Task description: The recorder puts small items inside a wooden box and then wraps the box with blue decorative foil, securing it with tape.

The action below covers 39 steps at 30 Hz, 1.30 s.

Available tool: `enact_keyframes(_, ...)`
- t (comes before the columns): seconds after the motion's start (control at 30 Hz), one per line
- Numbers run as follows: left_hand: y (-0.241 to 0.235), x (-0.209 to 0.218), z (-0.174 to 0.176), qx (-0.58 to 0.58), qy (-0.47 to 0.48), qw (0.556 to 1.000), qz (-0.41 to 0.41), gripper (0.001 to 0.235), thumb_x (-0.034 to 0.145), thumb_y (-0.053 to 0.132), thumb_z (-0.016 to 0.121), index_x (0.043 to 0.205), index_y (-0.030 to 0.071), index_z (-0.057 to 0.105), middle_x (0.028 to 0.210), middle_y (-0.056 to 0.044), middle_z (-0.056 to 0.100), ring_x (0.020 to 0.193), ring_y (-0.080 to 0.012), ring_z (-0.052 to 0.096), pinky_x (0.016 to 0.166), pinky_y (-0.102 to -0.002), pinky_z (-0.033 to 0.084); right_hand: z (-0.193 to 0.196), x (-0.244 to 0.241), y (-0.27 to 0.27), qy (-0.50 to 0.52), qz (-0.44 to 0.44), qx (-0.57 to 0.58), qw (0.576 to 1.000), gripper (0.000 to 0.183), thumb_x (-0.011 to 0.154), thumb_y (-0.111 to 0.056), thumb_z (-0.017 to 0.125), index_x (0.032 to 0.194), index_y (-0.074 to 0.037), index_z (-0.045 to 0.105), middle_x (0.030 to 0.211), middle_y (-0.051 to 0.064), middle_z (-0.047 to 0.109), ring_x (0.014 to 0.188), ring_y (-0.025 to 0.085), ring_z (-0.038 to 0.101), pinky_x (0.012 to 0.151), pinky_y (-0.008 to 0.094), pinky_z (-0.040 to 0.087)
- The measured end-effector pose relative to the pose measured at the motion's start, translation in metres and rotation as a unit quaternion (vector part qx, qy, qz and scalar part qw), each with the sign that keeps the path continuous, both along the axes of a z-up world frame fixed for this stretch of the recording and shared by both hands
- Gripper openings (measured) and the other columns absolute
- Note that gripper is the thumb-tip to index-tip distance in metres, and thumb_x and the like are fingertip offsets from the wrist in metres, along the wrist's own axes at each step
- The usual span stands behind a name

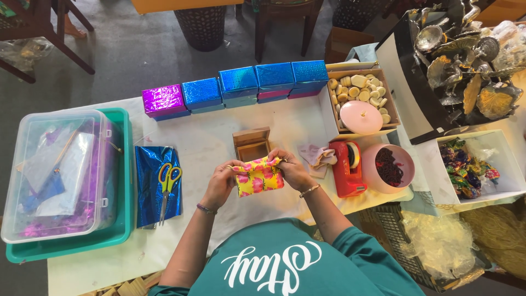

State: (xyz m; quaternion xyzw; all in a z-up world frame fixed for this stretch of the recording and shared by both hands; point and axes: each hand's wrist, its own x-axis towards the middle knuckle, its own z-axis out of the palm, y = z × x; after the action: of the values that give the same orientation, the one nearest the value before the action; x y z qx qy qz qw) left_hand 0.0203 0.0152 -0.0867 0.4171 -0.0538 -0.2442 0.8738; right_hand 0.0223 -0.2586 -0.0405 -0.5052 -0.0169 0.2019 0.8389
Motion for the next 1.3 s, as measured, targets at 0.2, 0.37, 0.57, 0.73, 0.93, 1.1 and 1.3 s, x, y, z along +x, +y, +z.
enact_keyframes(0.2, -0.009, -0.007, 0.071, 0.092, 0.002, 0.994, 0.050, 0.019, 0.100, 0.015, 0.058, 0.103, 0.001, 0.070, 0.091, 0.001, 0.070, 0.079, -0.0024, 0.063, 0.067, -0.018, 0.050, 0.069, -0.006, 0.010, 0.082, 0.024, 0.044, 0.995, 0.026, 0.093, -0.020, 0.048, 0.105, -0.007, 0.068, 0.099, 0.004, 0.067, 0.092, 0.013, 0.068, 0.076, 0.029, 0.059)
enact_keyframes(0.37, -0.016, -0.008, 0.083, 0.159, -0.020, 0.985, 0.060, 0.024, 0.089, 0.005, 0.074, 0.112, 0.006, 0.066, 0.094, -0.001, 0.070, 0.085, -0.0065, 0.068, 0.076, -0.024, 0.057, 0.019, -0.003, 0.006, 0.022, -0.021, -0.061, 0.998, 0.025, 0.095, -0.011, 0.071, 0.117, -0.002, 0.063, 0.109, 0.003, 0.065, 0.097, 0.014, 0.065, 0.080, 0.030, 0.056)
enact_keyframes(0.57, -0.016, -0.020, 0.013, 0.157, 0.007, 0.986, 0.059, 0.037, 0.089, 0.005, 0.075, 0.125, 0.006, 0.064, 0.106, -0.003, 0.073, 0.094, -0.0095, 0.070, 0.084, -0.027, 0.059, 0.034, -0.010, 0.013, 0.032, -0.065, -0.078, 0.994, 0.057, 0.080, -0.001, 0.079, 0.133, -0.008, 0.059, 0.109, 0.002, 0.068, 0.098, 0.011, 0.067, 0.085, 0.028, 0.057)
enact_keyframes(0.73, -0.018, -0.034, -0.003, 0.137, 0.036, 0.990, -0.001, 0.026, 0.101, 0.014, 0.068, 0.124, 0.003, 0.062, 0.112, -0.003, 0.072, 0.098, -0.0104, 0.070, 0.083, -0.031, 0.061, -0.003, -0.022, 0.003, 0.080, -0.027, -0.090, 0.992, 0.051, 0.085, -0.007, 0.080, 0.133, -0.002, 0.063, 0.112, 0.006, 0.071, 0.098, 0.012, 0.068, 0.084, 0.029, 0.058)
enact_keyframes(0.93, -0.020, -0.026, 0.017, 0.159, 0.116, 0.980, -0.011, 0.024, 0.100, 0.021, 0.061, 0.122, 0.012, 0.056, 0.106, 0.000, 0.071, 0.089, -0.0125, 0.071, 0.066, -0.033, 0.062, -0.017, -0.026, -0.001, 0.219, 0.064, -0.122, 0.966, 0.047, 0.092, -0.026, 0.068, 0.134, -0.009, 0.059, 0.108, 0.002, 0.071, 0.090, 0.013, 0.071, 0.080, 0.031, 0.060)
enact_keyframes(1.1, -0.010, -0.019, 0.012, 0.093, 0.121, 0.988, -0.013, 0.033, 0.098, 0.011, 0.064, 0.129, 0.013, 0.055, 0.112, -0.001, 0.068, 0.097, -0.0112, 0.071, 0.072, -0.032, 0.063, -0.012, -0.021, -0.002, 0.197, 0.068, -0.113, 0.971, 0.050, 0.093, -0.025, 0.071, 0.137, -0.012, 0.052, 0.111, 0.003, 0.067, 0.095, 0.013, 0.067, 0.083, 0.033, 0.059)
enact_keyframes(1.3, -0.010, -0.015, 0.025, 0.072, 0.129, 0.989, -0.008, 0.038, 0.096, 0.007, 0.064, 0.132, 0.015, 0.054, 0.114, -0.001, 0.066, 0.097, -0.0109, 0.070, 0.073, -0.031, 0.062, -0.024, -0.015, -0.001, 0.154, 0.102, -0.135, 0.974, 0.045, 0.095, -0.015, 0.070, 0.137, -0.006, 0.059, 0.119, 0.002, 0.069, 0.103, 0.009, 0.068, 0.088, 0.031, 0.059)
